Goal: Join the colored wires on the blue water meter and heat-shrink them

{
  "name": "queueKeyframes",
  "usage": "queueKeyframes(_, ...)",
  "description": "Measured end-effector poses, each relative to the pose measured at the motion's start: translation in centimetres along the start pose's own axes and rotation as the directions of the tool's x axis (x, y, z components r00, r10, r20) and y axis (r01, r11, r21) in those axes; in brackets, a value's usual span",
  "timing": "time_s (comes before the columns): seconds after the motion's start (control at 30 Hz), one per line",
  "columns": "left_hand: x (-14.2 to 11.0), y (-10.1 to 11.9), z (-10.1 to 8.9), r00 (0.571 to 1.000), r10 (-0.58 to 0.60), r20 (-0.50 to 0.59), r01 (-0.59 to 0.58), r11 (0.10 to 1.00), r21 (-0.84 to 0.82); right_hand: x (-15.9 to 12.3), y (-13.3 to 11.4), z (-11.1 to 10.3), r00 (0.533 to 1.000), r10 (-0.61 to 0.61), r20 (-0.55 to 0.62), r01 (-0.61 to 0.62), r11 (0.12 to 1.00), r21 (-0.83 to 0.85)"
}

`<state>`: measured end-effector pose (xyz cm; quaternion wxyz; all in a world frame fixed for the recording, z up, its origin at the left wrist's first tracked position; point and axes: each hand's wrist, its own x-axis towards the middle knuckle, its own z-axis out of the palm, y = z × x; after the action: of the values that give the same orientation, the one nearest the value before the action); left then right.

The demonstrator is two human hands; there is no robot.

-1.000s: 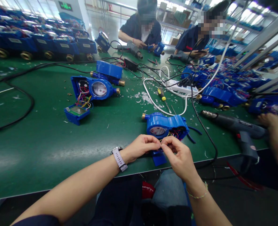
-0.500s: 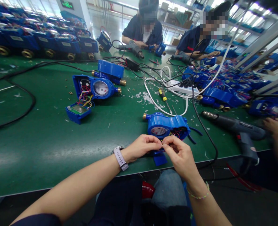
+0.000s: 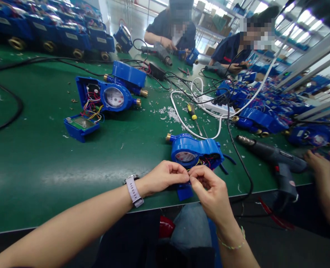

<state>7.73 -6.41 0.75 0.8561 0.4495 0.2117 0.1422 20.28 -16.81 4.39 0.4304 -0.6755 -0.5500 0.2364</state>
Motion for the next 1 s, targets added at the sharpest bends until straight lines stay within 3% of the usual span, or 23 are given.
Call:
queueKeyframes(0.4, -0.01, 0.28, -0.13, 1.000, -0.010, 0.020, 0.009, 1.000, 0.026, 0.64, 0.04, 0.20, 0.999, -0.001, -0.036, 0.003, 0.999, 0.039)
queueKeyframes(1.0, -0.04, 0.29, -0.14, 0.999, -0.010, 0.035, 0.010, 1.000, 0.013, 0.70, 0.50, -0.11, 0.995, 0.095, -0.026, -0.087, 0.970, 0.227)
